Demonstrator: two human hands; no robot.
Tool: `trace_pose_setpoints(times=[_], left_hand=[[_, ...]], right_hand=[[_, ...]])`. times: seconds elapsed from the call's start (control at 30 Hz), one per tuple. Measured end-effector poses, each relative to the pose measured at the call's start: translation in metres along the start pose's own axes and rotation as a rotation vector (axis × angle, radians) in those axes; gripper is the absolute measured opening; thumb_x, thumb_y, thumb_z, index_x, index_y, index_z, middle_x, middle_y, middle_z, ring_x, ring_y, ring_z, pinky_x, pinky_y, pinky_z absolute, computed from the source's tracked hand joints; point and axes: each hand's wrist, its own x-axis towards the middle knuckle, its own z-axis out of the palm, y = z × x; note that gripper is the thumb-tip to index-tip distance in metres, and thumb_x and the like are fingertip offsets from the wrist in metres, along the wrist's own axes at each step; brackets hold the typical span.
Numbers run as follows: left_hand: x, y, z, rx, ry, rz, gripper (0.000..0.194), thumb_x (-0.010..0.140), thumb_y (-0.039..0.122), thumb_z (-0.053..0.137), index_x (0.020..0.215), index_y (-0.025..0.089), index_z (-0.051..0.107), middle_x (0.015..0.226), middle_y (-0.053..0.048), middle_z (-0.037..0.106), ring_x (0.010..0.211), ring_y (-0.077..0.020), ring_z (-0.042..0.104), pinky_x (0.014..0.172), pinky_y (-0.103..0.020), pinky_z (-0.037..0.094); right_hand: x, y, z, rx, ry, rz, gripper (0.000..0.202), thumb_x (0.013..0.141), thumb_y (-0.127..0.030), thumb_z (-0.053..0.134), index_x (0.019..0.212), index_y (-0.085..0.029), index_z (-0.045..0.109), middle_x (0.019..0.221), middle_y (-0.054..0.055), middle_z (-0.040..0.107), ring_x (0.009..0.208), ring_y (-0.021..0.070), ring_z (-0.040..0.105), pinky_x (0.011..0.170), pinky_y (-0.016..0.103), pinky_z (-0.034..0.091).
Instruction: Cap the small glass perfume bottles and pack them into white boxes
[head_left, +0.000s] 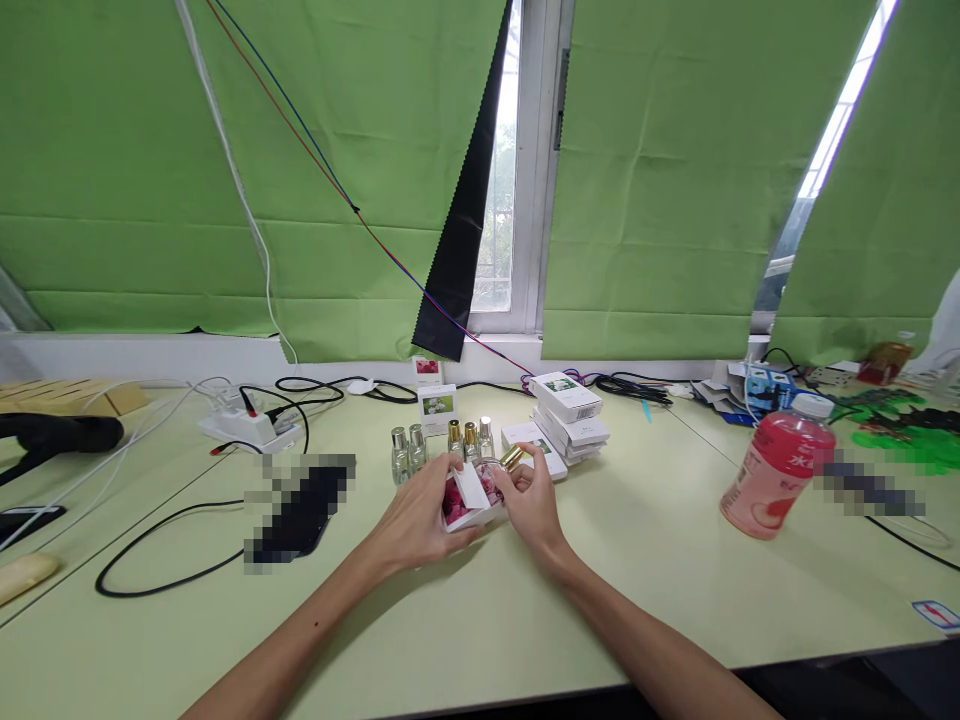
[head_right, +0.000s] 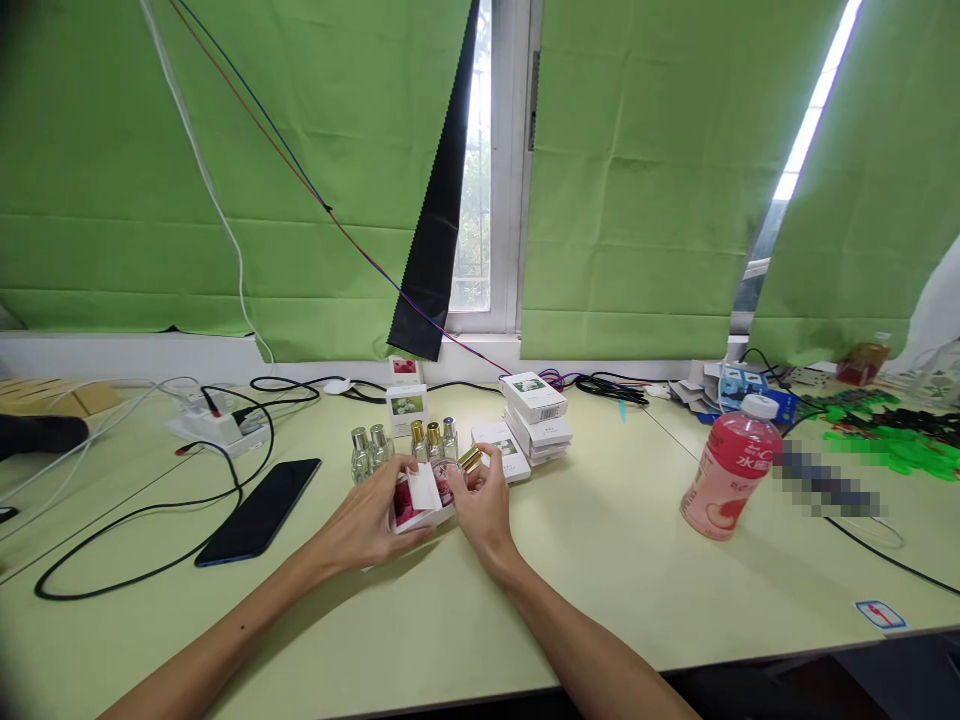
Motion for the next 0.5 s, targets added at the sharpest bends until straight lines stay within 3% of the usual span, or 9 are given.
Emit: trace_pose_setpoints(times=[0.27,0.5], left_hand=[[-0.0020,-0.0025,-0.0051,-0.018,-0.101,-0.002,0.067,0.070,0.050,0.073,0.124,0.022,0.046,0.094,-0.005,0.064,0.074,-0.0249,0.063,0.066,-0.034,0.045],[-0.0035,-0.0043,0.0020,-0.063,-0.112,-0.029,0.061,0.076,0.050,0.068,0.124,0.023,0.042,0.089,-0.002,0.063,0.071,-0.0223,0.058,0.065,-0.032,0.043]], right_hand=[[0.0001,-0.0021,-0.0015,-0.008,0.025,0.014,0.055,0.081,-0.043,0.068,0.126,-0.020,0.047,0.060,-0.008,0.053,0.059,0.0170,0.056,0.059,0.027,0.046],[0.0011,-0.0019,-0.0014,-0.007,0.049,0.009,0.055,0.079,-0.043,0.069,0.124,-0.018,0.048,0.058,-0.009,0.051,0.058,0.0163,0.055,0.059,0.026,0.045]])
